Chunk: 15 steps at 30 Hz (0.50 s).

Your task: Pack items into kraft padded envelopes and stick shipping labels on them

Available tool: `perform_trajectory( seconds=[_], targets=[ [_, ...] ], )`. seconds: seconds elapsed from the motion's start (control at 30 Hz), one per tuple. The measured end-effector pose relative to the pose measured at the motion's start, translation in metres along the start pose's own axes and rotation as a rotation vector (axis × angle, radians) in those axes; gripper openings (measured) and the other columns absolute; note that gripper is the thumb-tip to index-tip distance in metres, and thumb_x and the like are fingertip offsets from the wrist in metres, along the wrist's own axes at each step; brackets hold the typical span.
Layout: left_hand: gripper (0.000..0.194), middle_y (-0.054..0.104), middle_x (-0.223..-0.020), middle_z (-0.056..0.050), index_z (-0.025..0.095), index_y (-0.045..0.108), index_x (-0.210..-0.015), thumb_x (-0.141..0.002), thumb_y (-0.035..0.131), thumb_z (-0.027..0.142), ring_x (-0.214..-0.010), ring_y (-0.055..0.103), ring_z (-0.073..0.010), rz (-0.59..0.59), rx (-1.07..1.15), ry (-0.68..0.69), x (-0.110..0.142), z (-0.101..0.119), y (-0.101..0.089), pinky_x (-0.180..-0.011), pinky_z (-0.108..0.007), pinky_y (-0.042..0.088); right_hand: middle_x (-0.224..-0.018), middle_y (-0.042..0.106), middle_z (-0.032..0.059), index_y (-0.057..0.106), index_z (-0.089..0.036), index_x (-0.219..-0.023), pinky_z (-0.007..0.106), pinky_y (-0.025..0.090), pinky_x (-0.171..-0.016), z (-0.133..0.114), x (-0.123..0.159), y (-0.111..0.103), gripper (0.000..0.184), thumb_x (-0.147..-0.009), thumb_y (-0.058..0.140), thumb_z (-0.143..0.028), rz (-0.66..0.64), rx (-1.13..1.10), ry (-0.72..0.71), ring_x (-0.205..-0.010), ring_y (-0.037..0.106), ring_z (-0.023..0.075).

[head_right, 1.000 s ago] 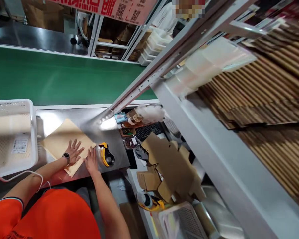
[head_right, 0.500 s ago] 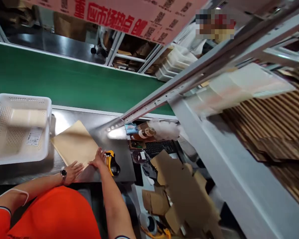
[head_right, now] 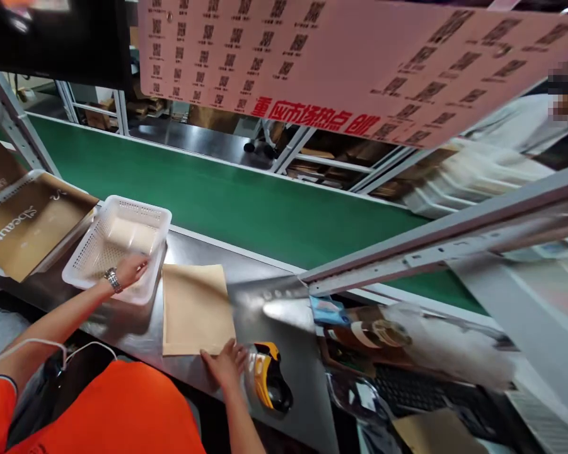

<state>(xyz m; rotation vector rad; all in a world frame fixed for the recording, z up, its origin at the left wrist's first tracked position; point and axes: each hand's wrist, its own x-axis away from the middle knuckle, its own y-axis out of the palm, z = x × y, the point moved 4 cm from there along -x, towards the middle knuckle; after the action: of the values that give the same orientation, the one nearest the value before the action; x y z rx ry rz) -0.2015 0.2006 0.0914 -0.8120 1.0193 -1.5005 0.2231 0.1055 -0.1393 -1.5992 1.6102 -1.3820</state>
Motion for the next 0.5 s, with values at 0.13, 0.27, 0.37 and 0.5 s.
perform_trajectory(
  seconds=[0.13,0.27,0.37,0.5],
  targets=[
    [0.045,0.073,-0.146,-0.021,0.013,0.077,-0.142,-0.097,0.071,0.015,-0.138,0.066,-0.0365,-0.075,-0.193,-0.158,-0.005,-0.054,-0.019,-0.12,-0.049,0.052,-0.176,0.024,0.0515,0.033,0.017,-0.166,0.08,0.027,-0.131,-0.012,0.039,0.018,0.129,-0.085,0.052,-0.082,0.163,-0.089,0.008,-0.173,0.012,0.0624],
    [0.071,0.065,-0.158,-0.025,0.017,0.079,-0.137,-0.069,0.098,0.017,-0.15,0.053,-0.0519,-0.11,-0.246,-0.195,-0.003,-0.066,0.001,-0.122,-0.071,0.045,-0.18,0.021,0.0463,0.034,0.016,-0.166,0.076,0.024,-0.136,-0.019,0.069,0.022,0.121,-0.094,0.03,-0.081,0.314,-0.23,-0.076,-0.176,0.004,0.0573],
    [0.054,0.069,-0.153,-0.021,0.02,0.085,-0.12,-0.068,0.098,0.015,-0.144,0.06,-0.0459,-0.137,-0.25,-0.152,-0.007,-0.065,0.015,-0.122,-0.069,0.046,-0.182,0.021,0.0426,0.037,0.011,-0.166,0.074,0.021,-0.139,-0.016,0.085,0.019,0.116,-0.095,0.031,-0.081,0.368,-0.311,-0.092,-0.177,0.0,0.0541],
    [0.009,0.08,-0.122,-0.016,0.015,0.084,-0.095,-0.088,0.085,0.019,-0.115,0.072,-0.0285,-0.111,-0.219,-0.075,-0.014,-0.065,0.009,-0.109,-0.047,0.058,-0.182,0.03,0.0355,0.053,0.0,-0.16,0.068,0.024,-0.142,-0.013,0.099,0.009,0.107,-0.092,0.041,-0.082,0.364,-0.466,-0.061,-0.177,0.011,0.0511]
  ],
)
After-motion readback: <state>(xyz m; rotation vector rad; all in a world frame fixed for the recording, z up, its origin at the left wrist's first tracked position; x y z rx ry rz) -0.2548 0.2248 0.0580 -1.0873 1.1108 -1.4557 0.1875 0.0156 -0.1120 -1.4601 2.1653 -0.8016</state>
